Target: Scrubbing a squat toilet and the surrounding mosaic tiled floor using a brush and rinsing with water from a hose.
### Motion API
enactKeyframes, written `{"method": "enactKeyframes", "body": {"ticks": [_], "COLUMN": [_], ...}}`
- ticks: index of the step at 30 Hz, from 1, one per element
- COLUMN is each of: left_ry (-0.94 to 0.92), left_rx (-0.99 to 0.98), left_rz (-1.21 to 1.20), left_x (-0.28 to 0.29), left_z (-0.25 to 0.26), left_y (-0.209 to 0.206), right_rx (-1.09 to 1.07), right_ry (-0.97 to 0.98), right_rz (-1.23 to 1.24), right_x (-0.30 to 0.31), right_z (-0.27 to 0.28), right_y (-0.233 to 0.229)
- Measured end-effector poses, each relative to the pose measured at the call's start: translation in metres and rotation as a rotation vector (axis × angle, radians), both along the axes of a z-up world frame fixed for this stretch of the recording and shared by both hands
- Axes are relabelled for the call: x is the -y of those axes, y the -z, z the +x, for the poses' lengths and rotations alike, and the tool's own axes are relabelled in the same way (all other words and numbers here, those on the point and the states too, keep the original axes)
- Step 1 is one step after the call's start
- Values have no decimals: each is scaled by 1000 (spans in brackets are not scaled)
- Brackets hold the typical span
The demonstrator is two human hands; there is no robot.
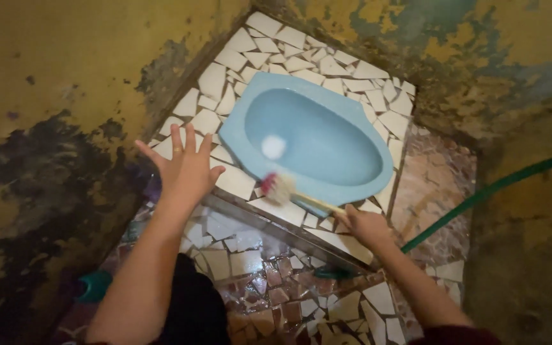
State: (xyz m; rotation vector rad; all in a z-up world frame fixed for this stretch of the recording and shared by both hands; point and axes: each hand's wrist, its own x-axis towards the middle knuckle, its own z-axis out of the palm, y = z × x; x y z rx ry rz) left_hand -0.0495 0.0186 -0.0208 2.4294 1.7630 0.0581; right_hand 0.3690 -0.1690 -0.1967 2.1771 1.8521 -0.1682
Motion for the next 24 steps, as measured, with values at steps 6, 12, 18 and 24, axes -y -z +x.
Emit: {"method": "enactKeyframes", "body": {"ticks": [6,12,18,24], "left_ry": [-84,-60,40,17], "left_rx": [75,41,-26,-151], "left_rz": [11,15,63,-46], "left_x": [-3,6,0,-8], "left_z": [-1,9,2,0], "left_y": [-9,-18,-8,-15], "right_rx": [-83,-249,-631,-829], "right_ry": [-59,36,307,997], "right_rz": [128,259,268,672], "right_x": [-148,-264,-310,-338], "right_z": [-131,-166,-123,-18], "right_y": [-19,28,56,155]}}
